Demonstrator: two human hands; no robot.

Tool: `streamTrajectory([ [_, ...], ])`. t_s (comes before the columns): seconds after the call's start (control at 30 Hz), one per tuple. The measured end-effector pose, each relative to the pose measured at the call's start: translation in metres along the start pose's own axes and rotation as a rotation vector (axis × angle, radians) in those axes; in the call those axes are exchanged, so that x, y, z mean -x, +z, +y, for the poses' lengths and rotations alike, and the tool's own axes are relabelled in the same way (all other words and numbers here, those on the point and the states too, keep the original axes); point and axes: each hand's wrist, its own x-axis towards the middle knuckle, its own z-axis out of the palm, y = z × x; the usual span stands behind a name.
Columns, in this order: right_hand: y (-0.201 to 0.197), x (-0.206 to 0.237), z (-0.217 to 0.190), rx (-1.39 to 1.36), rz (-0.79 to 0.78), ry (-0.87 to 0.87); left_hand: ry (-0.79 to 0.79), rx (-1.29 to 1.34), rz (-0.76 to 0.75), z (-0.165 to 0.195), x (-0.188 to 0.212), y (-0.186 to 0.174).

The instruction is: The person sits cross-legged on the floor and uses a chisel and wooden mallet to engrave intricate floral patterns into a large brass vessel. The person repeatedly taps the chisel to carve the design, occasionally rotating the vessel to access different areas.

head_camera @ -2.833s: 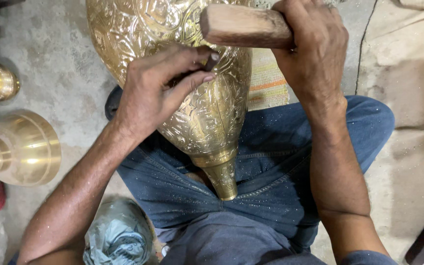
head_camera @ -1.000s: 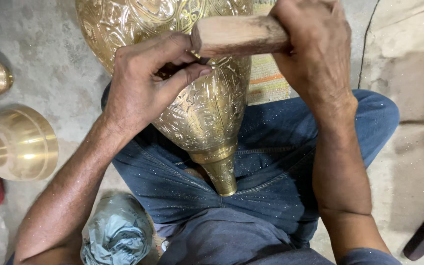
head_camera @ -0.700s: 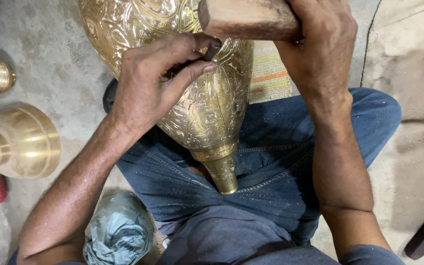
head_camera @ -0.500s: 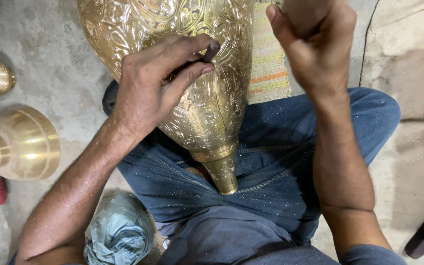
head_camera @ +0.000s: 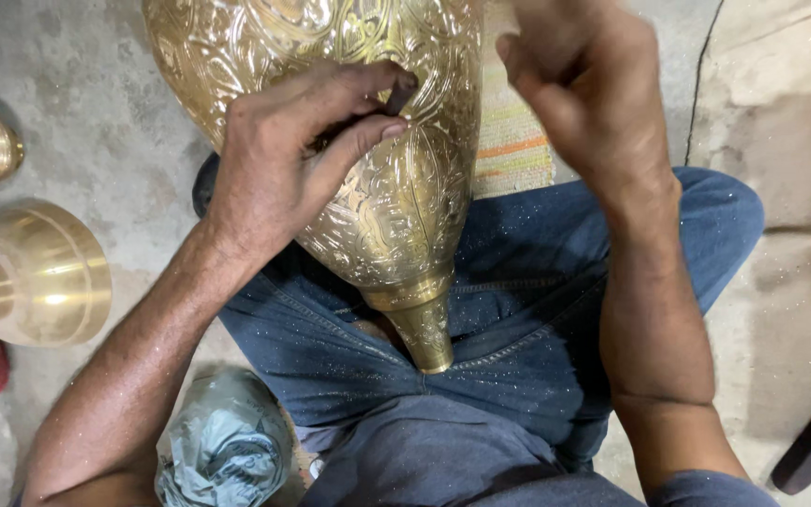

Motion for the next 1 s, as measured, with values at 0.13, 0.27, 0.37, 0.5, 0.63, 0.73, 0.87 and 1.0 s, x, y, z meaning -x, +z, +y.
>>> streamTrajectory([
  [0.13, 0.004, 0.002, 0.005, -0.002, 0.036, 0.007, -0.008, 0.047, 0.014, 0.001, -0.001, -0.001],
  [0.27, 0.003, 0.006, 0.011, -0.153, 0.012, 0.1, -0.043, -0.028, -0.008, 0.001, -0.007, -0.003],
  [0.37, -0.001, 0.013, 0.009, -0.11, 0.021, 0.021, 0.004, -0.004, 0.0, 0.004, -0.006, -0.005],
  [0.5, -0.005, 0.016, 0.007, 0.037, -0.014, -0.206, 0.021, -0.032, -0.003, 0.006, -0.004, -0.008],
  [0.63, 0.001, 0.012, 0.005, -0.062, 0.044, -0.152, 0.018, 0.09, 0.031, 0.007, -0.005, -0.007],
  [0.73, 0.002, 0.01, 0.004, -0.051, 0.049, -0.144, -0.051, 0.013, -0.021, 0.006, -0.007, -0.008],
  [0.87, 0.002, 0.008, 0.001, -0.12, 0.022, -0.065, 0.022, 0.02, 0.001, 0.006, -0.004, -0.011],
  [1.0, 0.005, 0.003, 0.005, -0.014, 0.072, -0.197, 0.045, 0.025, 0.015, 0.003, -0.005, -0.009],
])
